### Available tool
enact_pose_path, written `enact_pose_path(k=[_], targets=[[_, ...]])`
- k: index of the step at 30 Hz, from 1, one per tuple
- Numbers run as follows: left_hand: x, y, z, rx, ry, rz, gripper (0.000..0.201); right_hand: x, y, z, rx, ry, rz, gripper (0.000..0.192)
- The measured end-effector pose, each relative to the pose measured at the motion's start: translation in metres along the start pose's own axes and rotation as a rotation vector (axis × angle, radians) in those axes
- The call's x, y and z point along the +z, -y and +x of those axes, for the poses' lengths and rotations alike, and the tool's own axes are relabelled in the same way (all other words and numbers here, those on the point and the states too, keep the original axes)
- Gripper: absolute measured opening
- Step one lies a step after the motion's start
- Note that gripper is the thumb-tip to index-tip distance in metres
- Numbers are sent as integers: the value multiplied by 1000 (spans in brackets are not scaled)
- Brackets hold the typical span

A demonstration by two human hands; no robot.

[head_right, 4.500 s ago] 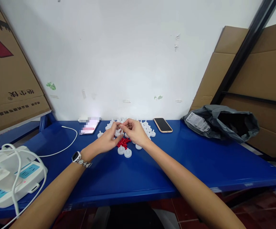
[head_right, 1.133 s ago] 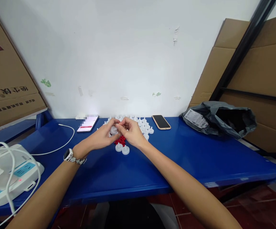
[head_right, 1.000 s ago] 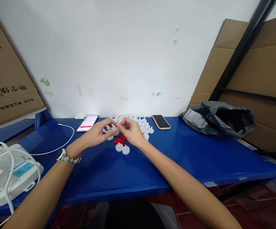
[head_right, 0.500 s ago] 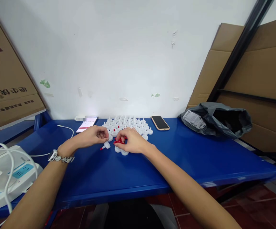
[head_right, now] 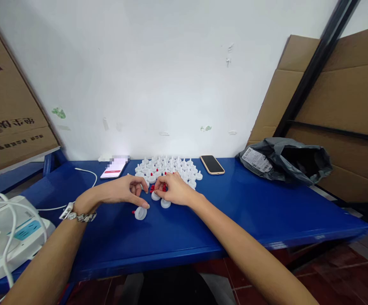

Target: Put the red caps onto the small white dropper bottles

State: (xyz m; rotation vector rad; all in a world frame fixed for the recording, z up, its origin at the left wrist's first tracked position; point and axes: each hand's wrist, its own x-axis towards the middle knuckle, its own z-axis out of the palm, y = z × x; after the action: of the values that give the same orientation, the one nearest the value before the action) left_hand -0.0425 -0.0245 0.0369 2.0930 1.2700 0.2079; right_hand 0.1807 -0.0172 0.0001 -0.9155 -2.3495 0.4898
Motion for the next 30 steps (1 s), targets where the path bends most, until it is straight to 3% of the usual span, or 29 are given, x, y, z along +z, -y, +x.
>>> enact_pose_path(k=[3, 5, 12, 16, 22, 26, 30], targets=[[11, 1, 4, -37, 87, 27, 62, 1, -3, 1, -1, -37, 13, 4], [18, 2, 10, -31, 63, 87, 57, 2, -4, 1, 5, -53, 13, 3], [31, 0, 22, 124, -228, 294, 22, 0, -6, 0, 0, -97, 13, 6], [27, -6, 22, 156, -418, 362, 20, -2, -6, -1, 8, -160, 41, 7], [23, -25, 7, 196, -664, 187, 23, -6, -7, 0, 46, -250, 62, 5], [44, -38, -4, 246, -724, 264, 19, -6, -11, 2, 42, -278, 77, 5], [65, -37, 10, 248, -771, 515, 15, -6, -13, 2, 35, -299, 98, 5]])
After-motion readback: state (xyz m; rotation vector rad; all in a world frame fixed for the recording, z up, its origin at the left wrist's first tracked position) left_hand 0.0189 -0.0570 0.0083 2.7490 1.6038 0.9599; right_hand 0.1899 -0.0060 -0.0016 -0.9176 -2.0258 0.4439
